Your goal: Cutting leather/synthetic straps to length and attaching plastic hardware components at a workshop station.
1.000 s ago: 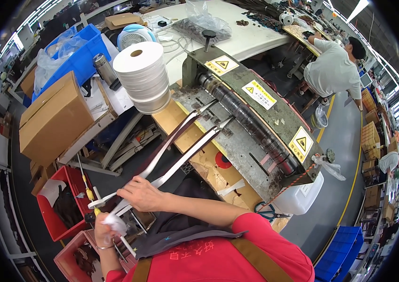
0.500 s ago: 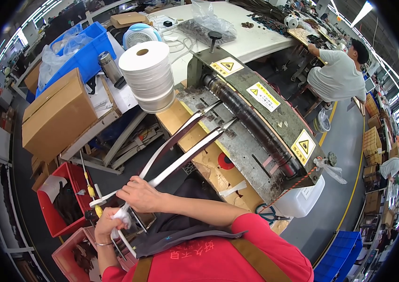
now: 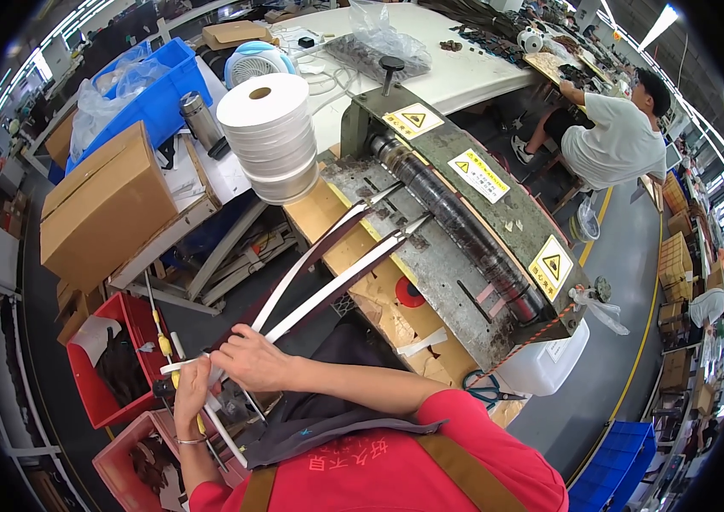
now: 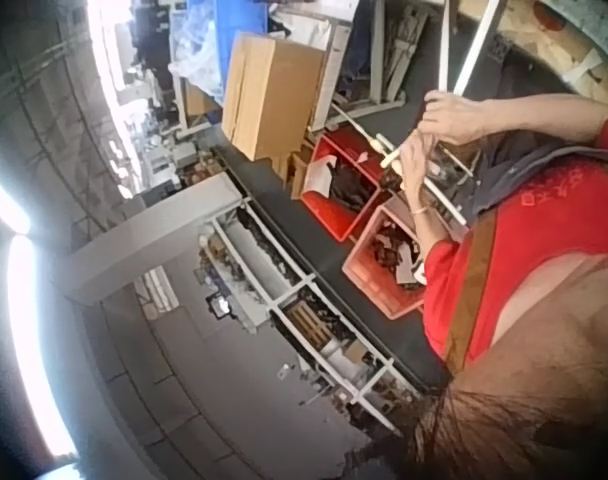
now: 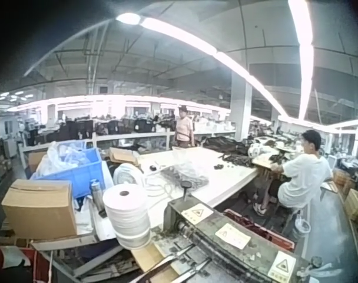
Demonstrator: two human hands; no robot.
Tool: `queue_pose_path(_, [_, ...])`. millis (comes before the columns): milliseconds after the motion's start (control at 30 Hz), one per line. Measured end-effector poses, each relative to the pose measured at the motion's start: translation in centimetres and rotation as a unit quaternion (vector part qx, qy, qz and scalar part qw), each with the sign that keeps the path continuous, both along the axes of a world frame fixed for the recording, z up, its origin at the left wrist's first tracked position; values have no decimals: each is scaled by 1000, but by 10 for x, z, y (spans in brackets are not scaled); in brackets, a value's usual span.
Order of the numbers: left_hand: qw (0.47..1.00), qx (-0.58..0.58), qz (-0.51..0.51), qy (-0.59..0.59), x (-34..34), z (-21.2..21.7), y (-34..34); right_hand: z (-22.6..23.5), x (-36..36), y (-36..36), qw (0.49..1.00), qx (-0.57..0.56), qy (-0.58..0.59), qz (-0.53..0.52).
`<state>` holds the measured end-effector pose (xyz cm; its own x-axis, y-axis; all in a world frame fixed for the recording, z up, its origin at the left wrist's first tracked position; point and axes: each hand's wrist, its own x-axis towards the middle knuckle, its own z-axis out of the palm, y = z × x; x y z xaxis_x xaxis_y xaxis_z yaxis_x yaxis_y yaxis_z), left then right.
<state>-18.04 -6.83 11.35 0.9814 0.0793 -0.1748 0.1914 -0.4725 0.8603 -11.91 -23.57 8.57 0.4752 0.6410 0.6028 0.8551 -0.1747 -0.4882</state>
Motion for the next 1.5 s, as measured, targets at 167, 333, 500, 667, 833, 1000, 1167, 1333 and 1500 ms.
queue_pose_path(167, [944, -298, -89, 111, -17, -1, 9, -11, 4, 0, 1000, -9, 0, -20])
queue_pose_path(333, [830, -548, 94, -39, -25, -4, 3, -10, -2, 2, 999, 12, 9, -29])
queue_pose_path(500, [704, -696, 112, -81, -15, 8, 6, -15, -7, 6, 998, 0, 56, -9])
queue_pose_path(667, [713, -655, 122, -219, -2, 29, -1, -16, -6, 9, 996, -8, 94, 8])
queue_pose_path(833, [924, -236, 190, -234, 12, 31, -10, -11, -7, 10, 986, -77, 136, 64])
queue_pose_path(1000, [996, -63, -58, 38, -3, 5, 11, 10, 0, 7, 994, 81, 56, 40])
queue_pose_path(1167, [943, -307, -99, 76, -16, -5, 33, 0, 0, 5, 996, 64, 34, 52])
queue_pose_path(1333, [798, -574, 138, -121, -33, -4, 27, -7, -3, 8, 999, 35, 18, 18])
queue_pose_path(1500, [708, -599, 289, -239, -12, 23, 12, -10, -9, 9, 1000, 12, 17, 6])
